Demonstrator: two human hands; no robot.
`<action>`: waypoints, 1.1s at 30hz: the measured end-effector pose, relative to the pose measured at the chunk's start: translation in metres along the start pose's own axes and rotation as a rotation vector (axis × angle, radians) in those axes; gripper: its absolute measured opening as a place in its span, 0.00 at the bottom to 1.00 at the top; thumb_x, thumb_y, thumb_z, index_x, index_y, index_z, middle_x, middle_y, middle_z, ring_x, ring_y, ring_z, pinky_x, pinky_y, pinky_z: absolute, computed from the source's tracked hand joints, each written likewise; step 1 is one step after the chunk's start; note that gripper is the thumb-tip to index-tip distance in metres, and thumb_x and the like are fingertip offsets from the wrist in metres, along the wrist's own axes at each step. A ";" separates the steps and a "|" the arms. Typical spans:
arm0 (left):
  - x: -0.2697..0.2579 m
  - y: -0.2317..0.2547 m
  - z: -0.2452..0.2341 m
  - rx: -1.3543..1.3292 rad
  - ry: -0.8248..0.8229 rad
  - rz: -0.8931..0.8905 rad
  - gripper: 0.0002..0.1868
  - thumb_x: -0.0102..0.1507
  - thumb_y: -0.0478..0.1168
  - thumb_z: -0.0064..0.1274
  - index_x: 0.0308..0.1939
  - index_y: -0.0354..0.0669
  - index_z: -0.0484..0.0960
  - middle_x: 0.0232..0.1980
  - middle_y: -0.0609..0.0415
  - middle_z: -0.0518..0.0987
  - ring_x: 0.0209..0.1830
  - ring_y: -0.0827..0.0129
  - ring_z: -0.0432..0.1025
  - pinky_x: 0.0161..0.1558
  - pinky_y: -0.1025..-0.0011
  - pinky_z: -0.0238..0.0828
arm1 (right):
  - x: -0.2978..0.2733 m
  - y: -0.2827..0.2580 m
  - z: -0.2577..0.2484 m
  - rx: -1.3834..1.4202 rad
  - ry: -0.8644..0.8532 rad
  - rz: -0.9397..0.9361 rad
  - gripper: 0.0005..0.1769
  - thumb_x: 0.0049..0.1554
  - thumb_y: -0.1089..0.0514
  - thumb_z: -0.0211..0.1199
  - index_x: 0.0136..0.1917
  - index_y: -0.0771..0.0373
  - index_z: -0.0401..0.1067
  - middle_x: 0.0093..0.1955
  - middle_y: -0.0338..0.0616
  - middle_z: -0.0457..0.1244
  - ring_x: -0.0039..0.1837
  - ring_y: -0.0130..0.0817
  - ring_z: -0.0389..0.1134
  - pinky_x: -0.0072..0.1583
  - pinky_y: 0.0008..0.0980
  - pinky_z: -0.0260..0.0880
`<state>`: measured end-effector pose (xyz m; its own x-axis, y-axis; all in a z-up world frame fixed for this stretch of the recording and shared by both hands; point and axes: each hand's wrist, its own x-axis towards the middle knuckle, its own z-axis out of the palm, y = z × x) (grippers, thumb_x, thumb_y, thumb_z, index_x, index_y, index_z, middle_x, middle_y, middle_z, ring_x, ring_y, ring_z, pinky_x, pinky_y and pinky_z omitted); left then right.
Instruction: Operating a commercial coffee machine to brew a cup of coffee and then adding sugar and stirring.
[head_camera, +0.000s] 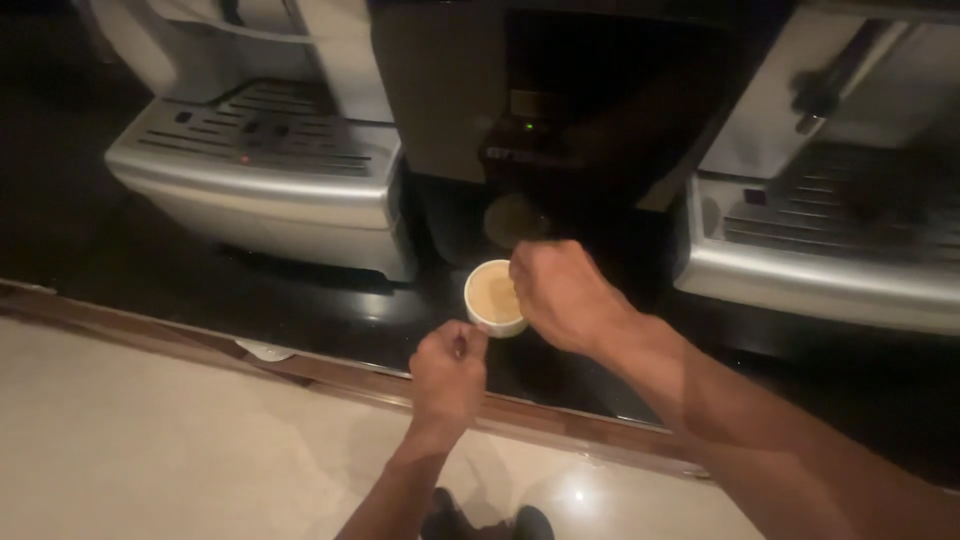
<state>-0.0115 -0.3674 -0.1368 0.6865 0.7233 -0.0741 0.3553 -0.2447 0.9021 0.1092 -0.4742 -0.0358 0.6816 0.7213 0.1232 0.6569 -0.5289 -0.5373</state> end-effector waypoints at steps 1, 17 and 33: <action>-0.001 0.001 0.003 -0.032 0.018 -0.029 0.15 0.62 0.49 0.57 0.34 0.39 0.84 0.27 0.48 0.81 0.26 0.61 0.75 0.36 0.65 0.72 | -0.005 -0.012 -0.009 0.056 -0.069 0.126 0.12 0.61 0.58 0.56 0.49 0.66 0.77 0.48 0.60 0.70 0.53 0.55 0.73 0.54 0.46 0.72; -0.010 0.009 0.006 0.009 -0.031 -0.187 0.14 0.62 0.47 0.58 0.40 0.40 0.85 0.28 0.52 0.79 0.26 0.68 0.72 0.32 0.65 0.72 | -0.004 0.002 -0.007 0.201 -0.058 0.098 0.08 0.57 0.61 0.59 0.48 0.64 0.76 0.48 0.64 0.69 0.54 0.58 0.72 0.55 0.47 0.73; -0.006 -0.008 0.019 0.031 0.045 -0.127 0.17 0.63 0.51 0.57 0.37 0.39 0.86 0.27 0.50 0.81 0.27 0.63 0.74 0.38 0.65 0.70 | -0.005 -0.004 0.000 0.034 0.082 0.015 0.12 0.50 0.64 0.60 0.48 0.66 0.76 0.50 0.62 0.69 0.53 0.60 0.71 0.53 0.50 0.73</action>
<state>-0.0070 -0.3821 -0.1513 0.6059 0.7778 -0.1671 0.4575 -0.1689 0.8730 0.1032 -0.4758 -0.0340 0.7159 0.6740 0.1820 0.6364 -0.5228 -0.5672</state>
